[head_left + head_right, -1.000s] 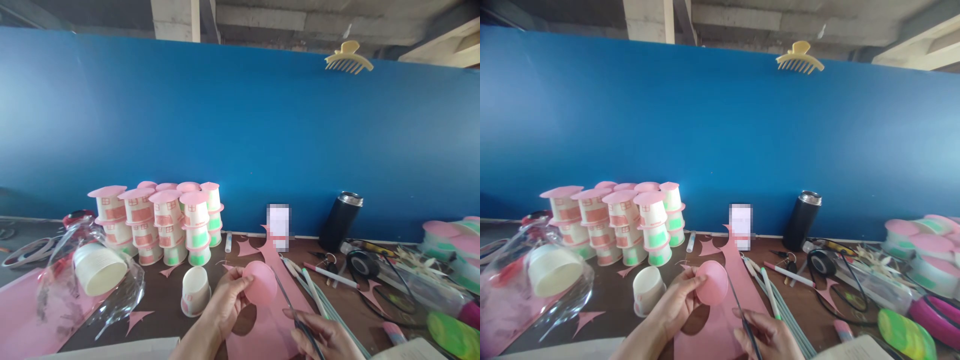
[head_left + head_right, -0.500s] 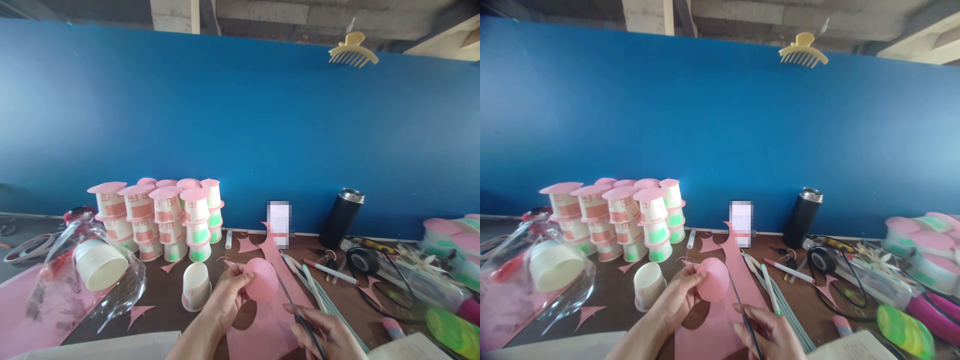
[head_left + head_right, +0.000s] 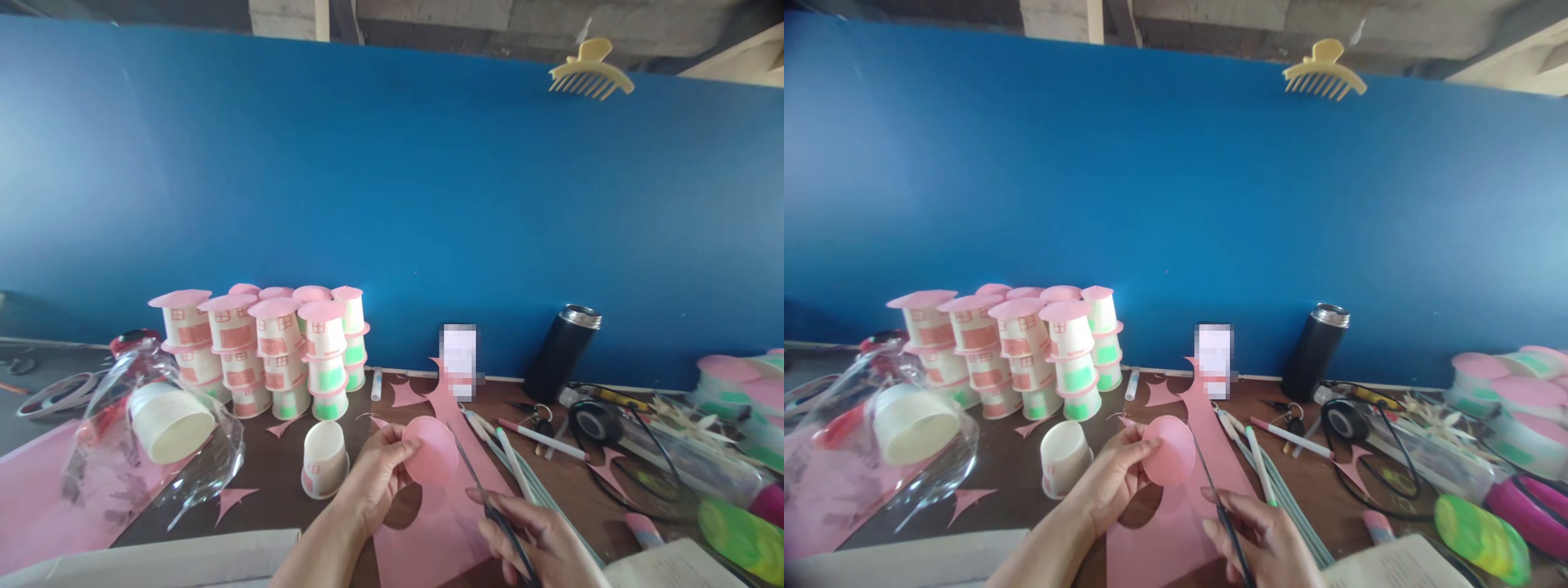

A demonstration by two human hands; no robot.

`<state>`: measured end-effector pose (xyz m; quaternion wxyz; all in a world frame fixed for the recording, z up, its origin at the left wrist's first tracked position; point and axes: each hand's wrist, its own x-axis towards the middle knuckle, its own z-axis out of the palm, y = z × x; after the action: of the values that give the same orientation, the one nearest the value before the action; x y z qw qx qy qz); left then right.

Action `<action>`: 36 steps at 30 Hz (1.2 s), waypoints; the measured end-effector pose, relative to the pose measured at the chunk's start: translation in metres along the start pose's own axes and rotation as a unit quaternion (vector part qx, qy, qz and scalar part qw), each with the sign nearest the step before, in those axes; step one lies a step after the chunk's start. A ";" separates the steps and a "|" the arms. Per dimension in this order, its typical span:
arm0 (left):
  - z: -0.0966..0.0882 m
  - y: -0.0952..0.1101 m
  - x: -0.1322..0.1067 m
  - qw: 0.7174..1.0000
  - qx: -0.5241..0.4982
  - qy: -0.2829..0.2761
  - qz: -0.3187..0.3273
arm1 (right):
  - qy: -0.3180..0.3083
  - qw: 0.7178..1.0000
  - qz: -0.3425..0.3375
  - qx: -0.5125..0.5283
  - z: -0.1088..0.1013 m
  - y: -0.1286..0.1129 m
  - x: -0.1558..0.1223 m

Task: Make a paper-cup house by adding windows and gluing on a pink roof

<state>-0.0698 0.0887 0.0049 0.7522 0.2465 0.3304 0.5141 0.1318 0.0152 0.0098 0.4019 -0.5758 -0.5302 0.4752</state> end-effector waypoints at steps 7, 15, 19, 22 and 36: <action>0.001 0.002 -0.001 1.000 -0.002 -0.004 0.002 | -0.007 1.000 0.006 0.001 -0.002 -0.004 0.000; 0.000 0.000 0.000 1.000 0.000 -0.006 0.001 | -0.014 1.000 0.007 0.003 -0.004 -0.003 0.001; 0.000 0.000 0.000 1.000 -0.002 -0.005 0.003 | -0.044 0.999 0.018 -0.002 -0.006 -0.004 0.002; 0.000 0.000 0.000 1.000 -0.002 -0.001 0.001 | -0.051 0.998 0.020 -0.002 -0.008 -0.004 0.002; 0.000 0.000 -0.001 1.000 -0.001 -0.003 -0.002 | -0.036 0.999 0.019 -0.001 -0.007 -0.002 0.004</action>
<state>-0.0700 0.0881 0.0055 0.7545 0.2465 0.3281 0.5122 0.1386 0.0193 0.0128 0.3726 -0.5687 -0.5340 0.5025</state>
